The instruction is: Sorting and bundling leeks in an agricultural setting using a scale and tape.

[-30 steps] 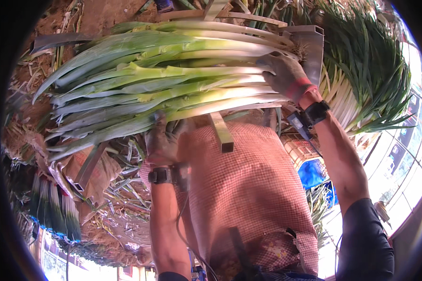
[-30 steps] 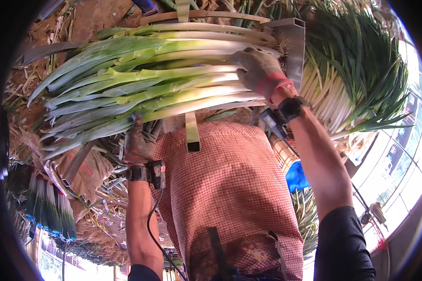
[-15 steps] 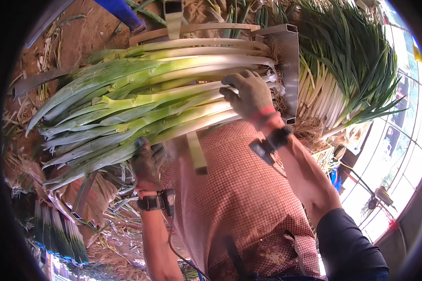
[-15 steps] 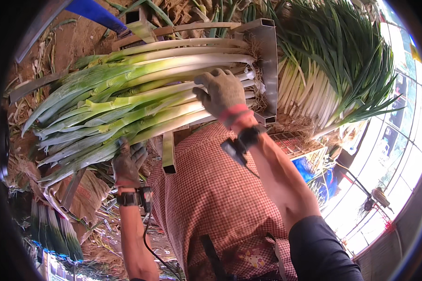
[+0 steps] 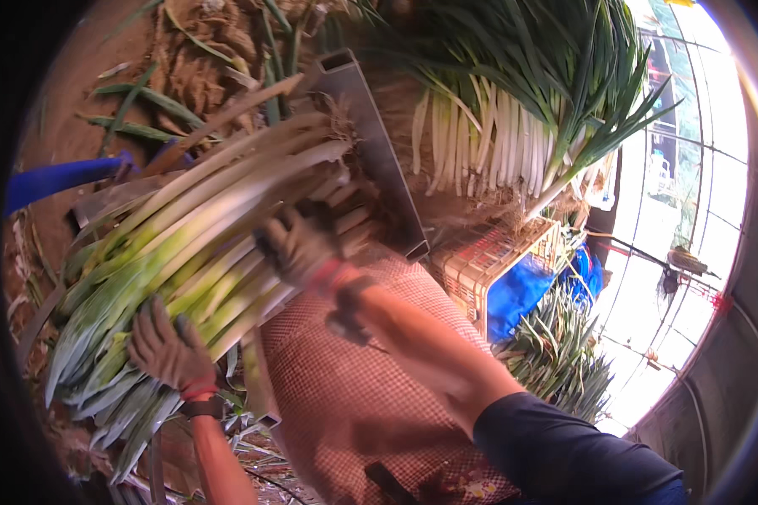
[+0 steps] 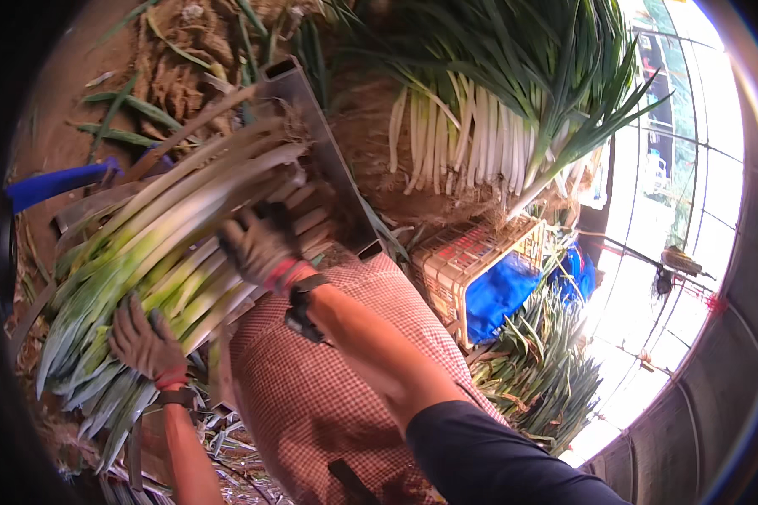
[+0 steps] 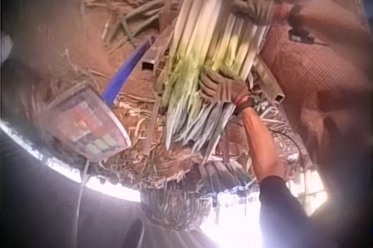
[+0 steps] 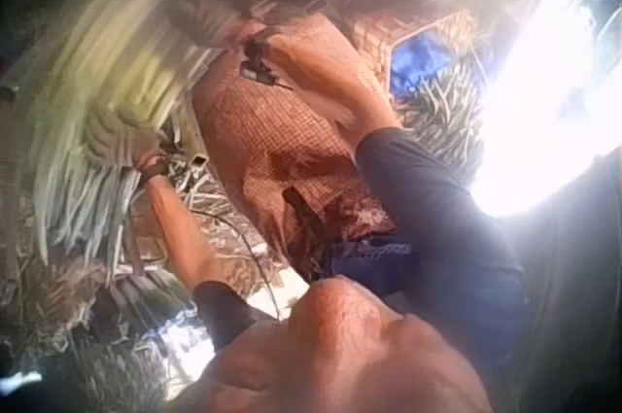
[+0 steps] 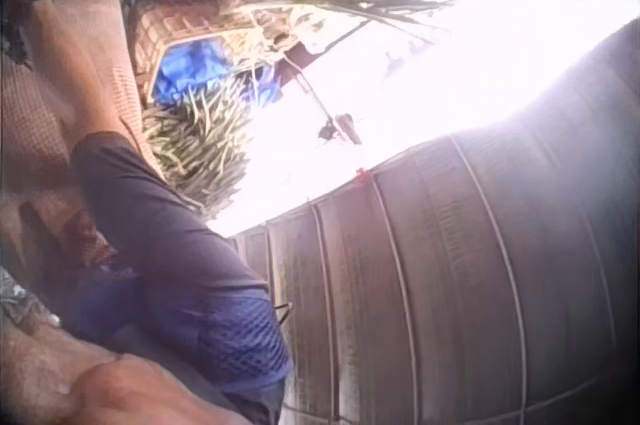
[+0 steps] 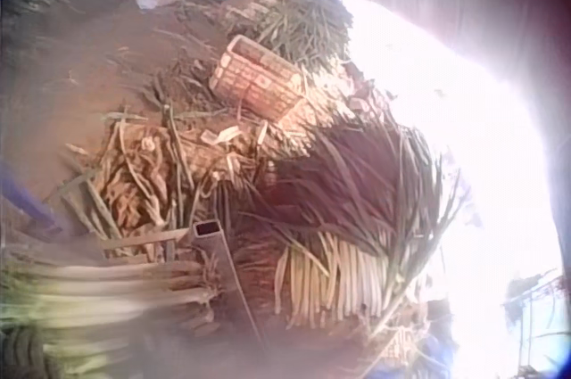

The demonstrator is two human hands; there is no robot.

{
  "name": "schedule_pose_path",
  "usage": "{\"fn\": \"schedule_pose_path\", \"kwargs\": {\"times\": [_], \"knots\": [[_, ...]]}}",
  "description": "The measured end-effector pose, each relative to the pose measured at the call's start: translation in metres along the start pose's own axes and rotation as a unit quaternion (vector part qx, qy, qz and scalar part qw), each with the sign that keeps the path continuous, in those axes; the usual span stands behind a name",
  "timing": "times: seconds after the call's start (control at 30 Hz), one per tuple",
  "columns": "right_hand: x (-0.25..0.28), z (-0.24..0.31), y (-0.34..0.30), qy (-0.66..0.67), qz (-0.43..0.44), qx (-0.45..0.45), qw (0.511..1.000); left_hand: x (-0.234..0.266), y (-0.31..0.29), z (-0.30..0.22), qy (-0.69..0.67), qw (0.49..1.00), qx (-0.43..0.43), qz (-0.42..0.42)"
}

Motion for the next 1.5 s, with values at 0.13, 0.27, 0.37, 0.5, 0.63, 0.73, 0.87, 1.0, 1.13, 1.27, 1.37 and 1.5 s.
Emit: {"fn": "schedule_pose_path", "kwargs": {"times": [0.13,0.27,0.37,0.5,0.63,0.73,0.87,1.0,1.13,1.27,1.37,1.5], "knots": [[0.007,-0.016,-0.006,0.036,-0.084,0.014,0.996,-0.005,0.006,-0.019,-0.003,0.999,-0.017,-0.033],[0.008,-0.017,-0.01,0.133,0.162,-0.052,0.976,-0.027,-0.002,-0.01,0.018,0.999,-0.03,0.025],[0.104,-0.015,-0.052,0.261,0.024,0.019,0.965,-0.026,-0.004,0.009,0.029,0.997,-0.029,0.07],[0.202,-0.14,-0.131,0.376,-0.007,-0.096,0.922,0.009,-0.009,0.004,-0.014,0.994,-0.034,0.105],[0.198,-0.368,-0.258,0.291,-0.135,-0.389,0.864,0.075,-0.046,-0.012,-0.085,0.996,0.006,0.008],[0.216,-0.527,-0.35,0.177,-0.144,-0.558,0.798,0.112,-0.084,-0.063,-0.133,0.989,0.066,0.02],[0.236,-0.667,-0.407,0.109,-0.194,-0.624,0.749,0.112,-0.13,-0.132,-0.222,0.956,0.126,0.145],[0.237,-0.703,-0.398,0.12,-0.174,-0.699,0.683,0.088,-0.17,-0.185,-0.311,0.868,0.213,0.323],[0.227,-0.72,-0.392,0.211,-0.17,-0.6,0.753,0.055,-0.21,-0.226,-0.394,0.727,0.316,0.465],[0.224,-0.71,-0.383,0.262,-0.177,-0.607,0.729,0.053,-0.227,-0.236,-0.428,0.625,0.392,0.522],[0.231,-0.698,-0.38,0.306,-0.171,-0.633,0.69,0.06,-0.226,-0.234,-0.448,0.588,0.415,0.531],[0.279,-0.667,-0.377,0.279,-0.172,-0.642,0.693,0.073,-0.207,-0.238,-0.498,0.561,0.404,0.524]]}}
Point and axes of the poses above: each hand's wrist, its own y-axis towards the middle knuckle, its own x-axis out of the back of the hand, z = x × y, the point moved 7 cm from there along y, towards the middle knuckle, and after that the axes turned 5 degrees about z, right-handed, at the moved point
